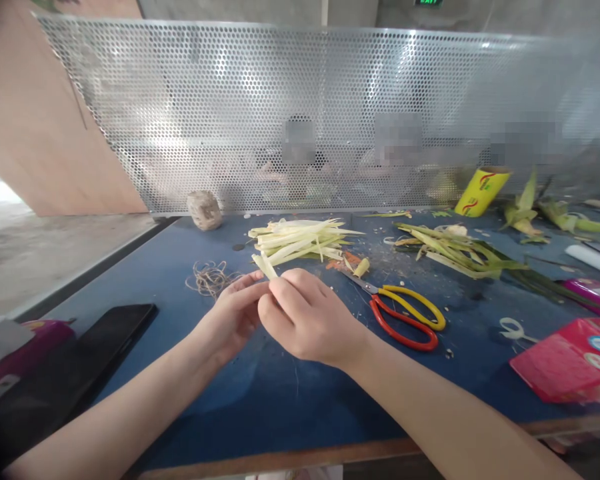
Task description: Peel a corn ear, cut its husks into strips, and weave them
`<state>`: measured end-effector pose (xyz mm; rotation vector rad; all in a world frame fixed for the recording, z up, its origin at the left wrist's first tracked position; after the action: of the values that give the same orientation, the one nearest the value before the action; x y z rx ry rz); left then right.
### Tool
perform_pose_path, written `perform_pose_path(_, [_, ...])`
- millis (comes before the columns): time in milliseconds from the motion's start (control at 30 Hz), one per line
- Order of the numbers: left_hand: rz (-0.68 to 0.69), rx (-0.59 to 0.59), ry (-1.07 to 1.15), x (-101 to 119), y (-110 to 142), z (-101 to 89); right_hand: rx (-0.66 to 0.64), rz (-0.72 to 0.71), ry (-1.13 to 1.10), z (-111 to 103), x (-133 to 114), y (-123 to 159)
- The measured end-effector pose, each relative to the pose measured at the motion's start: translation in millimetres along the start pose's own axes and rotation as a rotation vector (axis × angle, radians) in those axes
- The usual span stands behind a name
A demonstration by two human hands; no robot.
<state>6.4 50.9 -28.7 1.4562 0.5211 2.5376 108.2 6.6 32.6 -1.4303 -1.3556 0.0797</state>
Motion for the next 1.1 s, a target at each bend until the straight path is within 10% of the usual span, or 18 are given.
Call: perform_pose_path(1100, [-0.008, 0.017, 0.154, -6, 0, -4.8, -0.078, -0.043, 0.155, 6, -19, -5])
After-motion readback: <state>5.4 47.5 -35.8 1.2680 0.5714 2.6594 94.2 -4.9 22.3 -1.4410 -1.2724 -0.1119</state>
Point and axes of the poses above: each hand's wrist, its own y-axis away from the middle knuckle, its own z-axis out of the palm, x = y × z, the point moved 7 cm from there along -y, towards the middle knuckle, and after that the axes turned 11 degrees about -z, right-handed, at the moved point
